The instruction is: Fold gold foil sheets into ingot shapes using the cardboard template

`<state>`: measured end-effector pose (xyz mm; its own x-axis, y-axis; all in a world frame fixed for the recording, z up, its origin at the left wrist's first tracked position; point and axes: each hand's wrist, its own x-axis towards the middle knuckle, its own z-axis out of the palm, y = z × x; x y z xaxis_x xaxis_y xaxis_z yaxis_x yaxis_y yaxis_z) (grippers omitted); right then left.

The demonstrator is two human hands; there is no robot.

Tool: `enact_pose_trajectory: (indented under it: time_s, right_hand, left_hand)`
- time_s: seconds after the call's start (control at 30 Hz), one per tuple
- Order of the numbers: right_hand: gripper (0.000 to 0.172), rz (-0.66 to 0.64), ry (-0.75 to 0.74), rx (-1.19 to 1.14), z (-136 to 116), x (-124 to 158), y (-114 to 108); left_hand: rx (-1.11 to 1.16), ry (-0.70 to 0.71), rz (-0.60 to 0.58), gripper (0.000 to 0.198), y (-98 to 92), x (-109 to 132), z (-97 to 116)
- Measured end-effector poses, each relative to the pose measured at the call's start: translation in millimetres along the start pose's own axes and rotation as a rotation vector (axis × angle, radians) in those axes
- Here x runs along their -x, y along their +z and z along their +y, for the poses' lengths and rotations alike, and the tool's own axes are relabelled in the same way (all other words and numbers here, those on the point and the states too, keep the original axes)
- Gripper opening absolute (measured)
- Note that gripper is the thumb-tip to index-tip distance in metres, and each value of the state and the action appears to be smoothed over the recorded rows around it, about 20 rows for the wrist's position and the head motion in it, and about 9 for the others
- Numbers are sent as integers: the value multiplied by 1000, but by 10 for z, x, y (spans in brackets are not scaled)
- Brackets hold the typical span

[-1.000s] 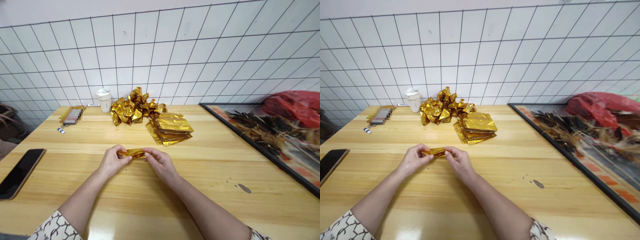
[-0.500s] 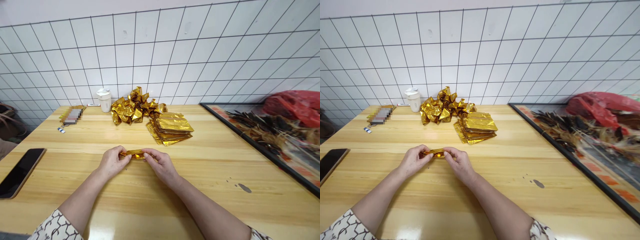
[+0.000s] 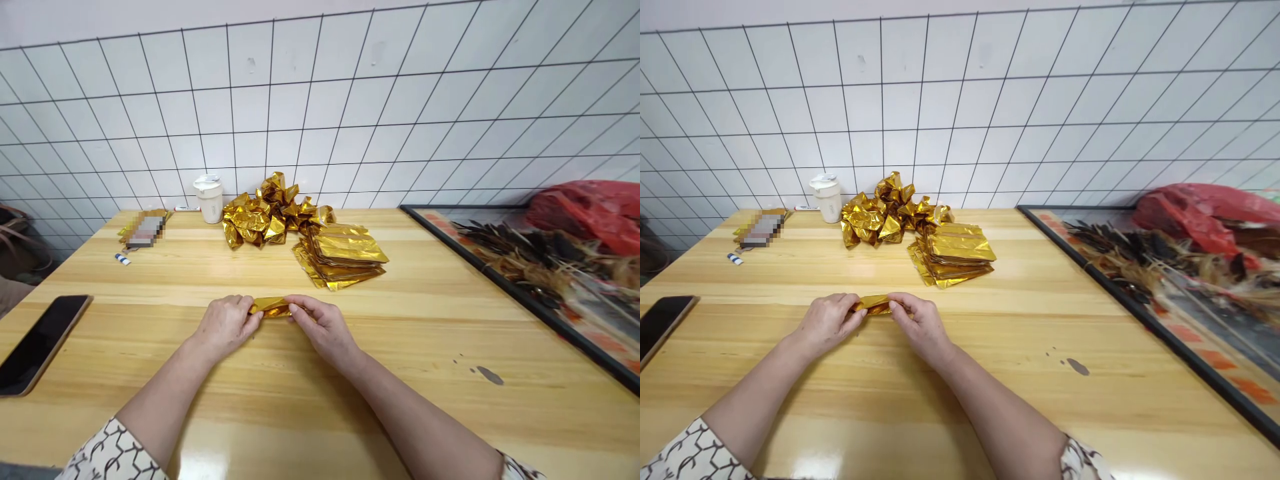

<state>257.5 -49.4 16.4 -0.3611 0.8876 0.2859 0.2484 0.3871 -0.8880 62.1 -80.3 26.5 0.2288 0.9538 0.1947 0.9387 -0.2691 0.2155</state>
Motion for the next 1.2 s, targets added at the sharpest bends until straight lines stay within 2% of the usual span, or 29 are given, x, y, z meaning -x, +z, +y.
enact_pose_trajectory:
  time_s: [0.2, 0.37, 0.47, 0.57, 0.67, 0.8, 0.9, 1.03, 1.2]
  right_hand:
    - [33, -7, 19, 15, -18, 10, 5]
    - [34, 41, 56, -49, -50, -9, -34]
    - [34, 54, 81, -74, -54, -24, -54]
    - [31, 57, 59, 3, -47, -40, -62]
    - [27, 72, -14, 152, -40, -62, -61]
    - [27, 74, -96, 338, -39, -76, -67]
    - [29, 39, -95, 451, -48, -63, -73]
    - [30, -31, -38, 562, -70, -36, -58]
    - [31, -117, 75, 592, -106, -27, -24]
  left_hand:
    - [64, -62, -19, 15, -4, 2, -4]
    - [408, -150, 13, 19, 20, -19, -69]
    - [651, -202, 80, 21, 64, -34, -117]
    - [848, -244, 156, 22, 108, -51, -160]
    - [958, -276, 167, 24, 114, -63, -186]
    - [969, -309, 168, 27, 73, -62, -186]
    - [932, -324, 159, 26, 55, -58, -177]
    - [851, -344, 141, 24, 74, -57, -171]
    - [779, -358, 126, 22, 120, -58, -163]
